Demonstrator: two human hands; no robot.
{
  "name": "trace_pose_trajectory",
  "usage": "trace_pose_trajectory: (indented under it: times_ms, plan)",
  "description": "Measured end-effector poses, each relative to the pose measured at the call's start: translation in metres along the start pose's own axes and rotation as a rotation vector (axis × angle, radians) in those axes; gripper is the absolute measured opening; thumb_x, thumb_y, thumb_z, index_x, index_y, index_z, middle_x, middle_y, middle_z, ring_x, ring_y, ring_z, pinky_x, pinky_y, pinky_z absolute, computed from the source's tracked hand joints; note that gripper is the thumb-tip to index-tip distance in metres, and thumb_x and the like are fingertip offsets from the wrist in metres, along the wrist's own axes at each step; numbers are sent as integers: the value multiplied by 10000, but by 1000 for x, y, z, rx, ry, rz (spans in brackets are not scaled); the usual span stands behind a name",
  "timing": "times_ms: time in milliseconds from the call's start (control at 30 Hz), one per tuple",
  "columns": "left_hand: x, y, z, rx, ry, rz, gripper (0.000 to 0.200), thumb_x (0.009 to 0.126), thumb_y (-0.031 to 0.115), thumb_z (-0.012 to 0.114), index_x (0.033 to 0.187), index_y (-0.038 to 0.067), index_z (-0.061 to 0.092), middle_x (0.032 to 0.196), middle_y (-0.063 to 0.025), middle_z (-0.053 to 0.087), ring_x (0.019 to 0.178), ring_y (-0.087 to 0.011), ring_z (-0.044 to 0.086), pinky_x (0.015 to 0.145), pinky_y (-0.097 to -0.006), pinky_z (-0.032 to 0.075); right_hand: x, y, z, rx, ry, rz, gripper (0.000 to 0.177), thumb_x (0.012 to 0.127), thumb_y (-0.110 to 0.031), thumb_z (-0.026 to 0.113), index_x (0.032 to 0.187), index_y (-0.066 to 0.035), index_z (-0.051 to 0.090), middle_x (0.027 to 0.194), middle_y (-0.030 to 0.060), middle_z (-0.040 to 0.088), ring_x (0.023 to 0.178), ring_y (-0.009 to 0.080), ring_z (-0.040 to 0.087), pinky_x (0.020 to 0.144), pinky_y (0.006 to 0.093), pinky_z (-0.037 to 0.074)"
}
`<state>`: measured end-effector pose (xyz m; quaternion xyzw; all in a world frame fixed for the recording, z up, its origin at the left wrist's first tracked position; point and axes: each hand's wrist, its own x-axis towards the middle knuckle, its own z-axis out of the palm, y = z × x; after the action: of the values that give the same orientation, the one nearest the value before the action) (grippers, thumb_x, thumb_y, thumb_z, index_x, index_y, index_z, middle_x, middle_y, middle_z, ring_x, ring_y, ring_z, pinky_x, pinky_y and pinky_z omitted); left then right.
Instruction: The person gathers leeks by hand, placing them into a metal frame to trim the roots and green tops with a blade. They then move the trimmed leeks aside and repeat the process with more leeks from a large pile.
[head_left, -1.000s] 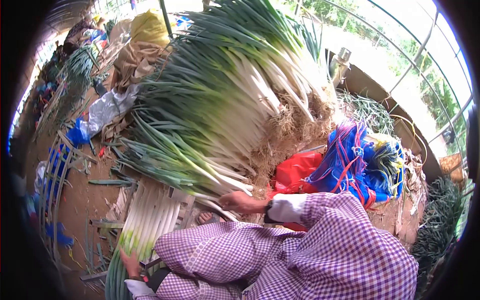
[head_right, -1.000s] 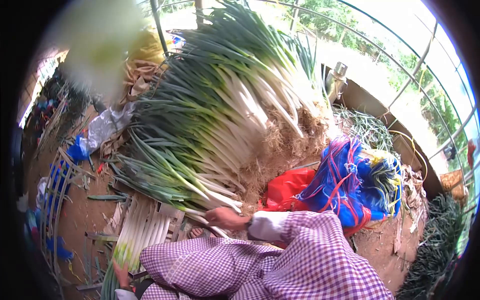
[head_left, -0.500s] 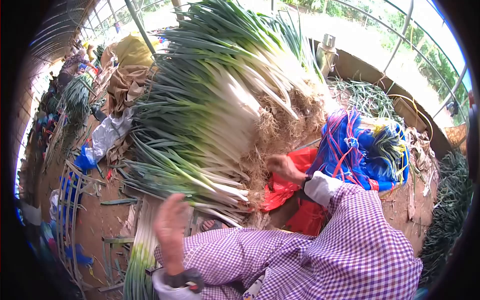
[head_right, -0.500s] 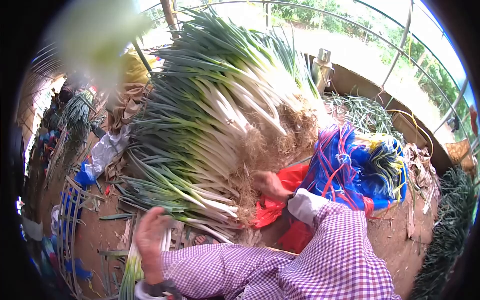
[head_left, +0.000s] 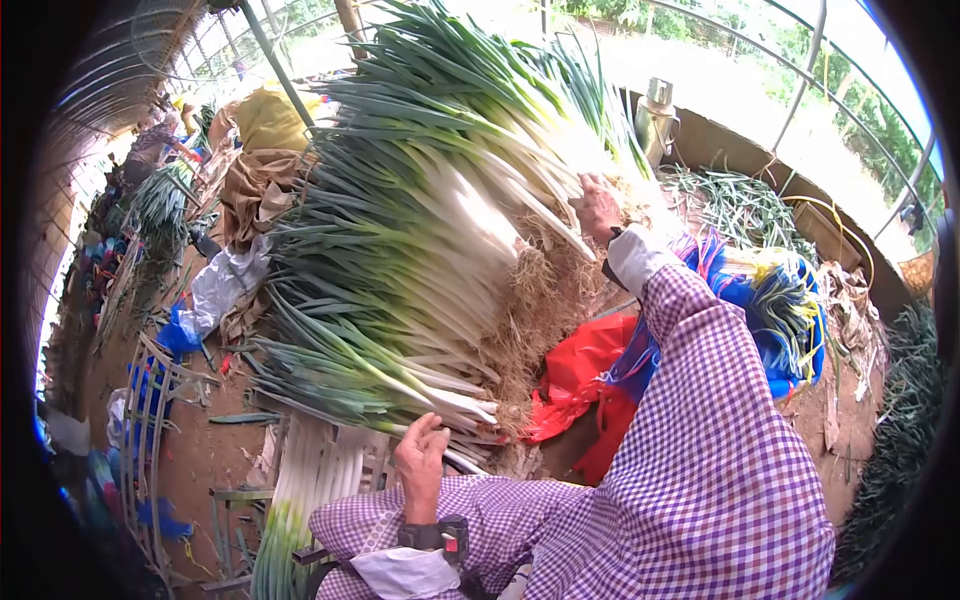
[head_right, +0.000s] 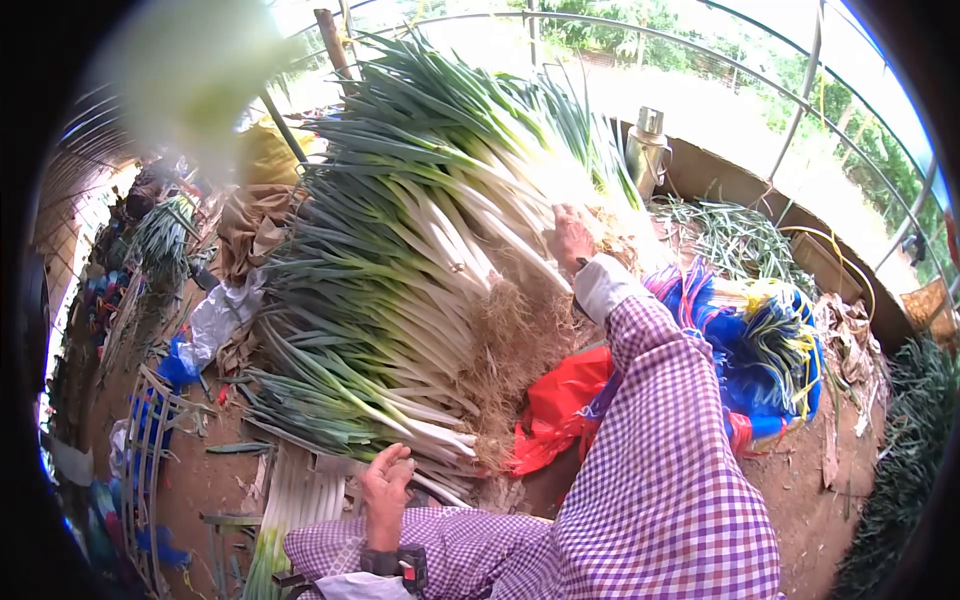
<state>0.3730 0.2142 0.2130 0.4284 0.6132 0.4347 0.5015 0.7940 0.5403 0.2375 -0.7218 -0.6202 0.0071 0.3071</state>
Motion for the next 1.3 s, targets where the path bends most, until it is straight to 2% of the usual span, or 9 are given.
trace_pose_trajectory:
  times_ms: [200,367,500,733,800,933,1067,1200,1300]
  plan:
    - [5,3,6,164,-8,-24,502,905,79,724,1358,-72,567,1238,-184,692,1032,-217,699,901,-306,558,23,3,7,-123,-129,63,677,881,-306,700,1459,-53,454,1386,262,541,1289,410,532,1081,477,440]
    - [10,-1,11,164,-35,0,496,902,81,731,1350,-67,576,1237,-170,697,1023,-198,701,876,-301,563,34,0,14,-61,-95,19,330,901,-324,679,1092,-56,680,1104,186,673,1035,374,658,874,492,523]
    - [16,-5,15,199,-59,9,483,899,89,736,1333,-65,591,1237,-164,701,1020,-198,707,859,-302,567,19,-41,23,146,-111,-99,288,918,-334,678,1039,-72,681,1050,165,667,955,301,657,819,442,528]
    - [22,-1,22,195,-72,36,476,900,99,740,1323,-67,597,1236,-166,702,1039,-222,713,848,-310,577,-160,-132,48,1045,-666,166,292,972,-137,669,1259,-95,636,804,10,624,620,67,590,457,243,472]
    - [22,-2,23,174,-72,50,475,898,94,743,1319,-70,597,1231,-168,702,1031,-220,713,847,-311,578,-235,-126,77,1062,-656,-27,340,1009,-193,647,1304,-27,610,852,7,644,648,69,584,516,257,494]
    - [20,-6,22,167,-69,56,470,896,83,743,1314,-76,596,1221,-171,704,1017,-215,710,851,-313,579,-360,-78,186,1021,-735,189,353,995,-160,655,1301,12,624,883,14,674,684,76,594,572,279,531]
    - [21,-10,17,178,-43,40,469,896,84,741,1312,-78,598,1200,-167,708,995,-206,708,838,-306,569,-368,-85,172,884,-1014,527,377,944,-161,668,1280,7,651,829,84,726,675,120,684,622,316,562]
    - [22,-11,17,108,-25,25,469,895,83,734,1315,-78,598,1184,-164,713,990,-205,705,845,-301,559,-323,-80,173,422,-670,-270,424,866,-185,706,1251,-13,673,951,185,739,805,324,705,732,402,582]
    - [16,-8,17,135,-32,33,470,896,84,728,1318,-77,598,1180,-164,715,998,-205,702,858,-300,557,-221,-82,149,458,-307,-376,252,862,-243,731,1046,-74,698,919,136,669,863,339,662,749,431,559]
